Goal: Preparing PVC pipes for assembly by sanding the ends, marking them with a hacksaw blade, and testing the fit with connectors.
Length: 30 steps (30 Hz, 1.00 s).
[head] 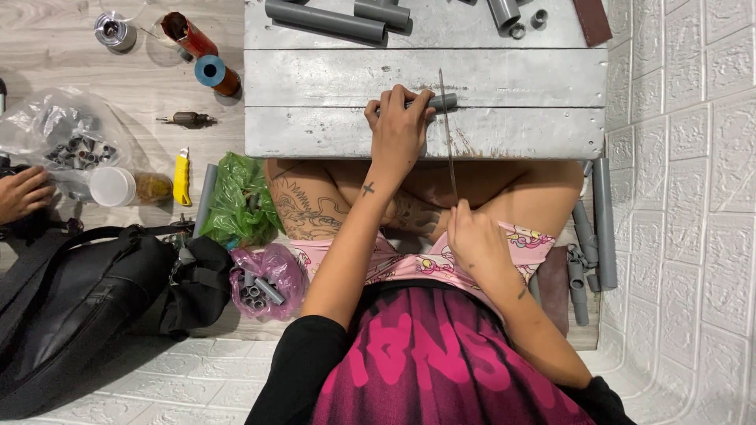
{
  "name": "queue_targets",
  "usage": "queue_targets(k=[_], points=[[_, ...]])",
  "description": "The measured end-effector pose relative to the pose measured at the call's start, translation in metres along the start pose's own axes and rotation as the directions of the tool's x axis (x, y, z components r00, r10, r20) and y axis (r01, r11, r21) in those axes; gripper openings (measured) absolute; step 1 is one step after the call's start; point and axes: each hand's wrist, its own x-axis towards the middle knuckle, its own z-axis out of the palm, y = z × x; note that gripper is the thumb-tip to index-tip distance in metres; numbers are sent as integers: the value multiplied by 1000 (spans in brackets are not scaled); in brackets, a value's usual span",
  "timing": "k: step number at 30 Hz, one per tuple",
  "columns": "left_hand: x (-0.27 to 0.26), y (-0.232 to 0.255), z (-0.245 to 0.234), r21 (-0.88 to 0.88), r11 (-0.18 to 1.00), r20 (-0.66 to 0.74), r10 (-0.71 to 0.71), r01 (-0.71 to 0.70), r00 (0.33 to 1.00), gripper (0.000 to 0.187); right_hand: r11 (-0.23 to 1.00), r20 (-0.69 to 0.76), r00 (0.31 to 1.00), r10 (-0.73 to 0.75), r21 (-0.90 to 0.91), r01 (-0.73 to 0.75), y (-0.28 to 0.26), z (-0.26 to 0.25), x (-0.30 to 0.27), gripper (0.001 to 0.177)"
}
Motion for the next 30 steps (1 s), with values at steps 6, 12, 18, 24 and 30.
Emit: queue_targets(k=[6,12,18,24,30], points=[[1,0,0,-3,1000,8,-11,11,1000,20,1000,-1,1000,4,-2,-4,2,-3,-34,42],[1,1,-1,-13,1000,23,-20,21,1000,21,1000,-1,1000,30,6,-30,3,-4,-17,42],[0,0,-1,-18,1000,29,-21,21,999,21,999,-70,997,-16,33,18,-25,-36,22,41],[1,-2,4,-4,1000,18,-13,13,1000,23,998,-161,985,-69,-4,69,-32,-32,77,39],[0,-2,1,-6,1000,17,6,-6,1000,23,994,-214,971,-103,21,110,-40,-59,84,43]])
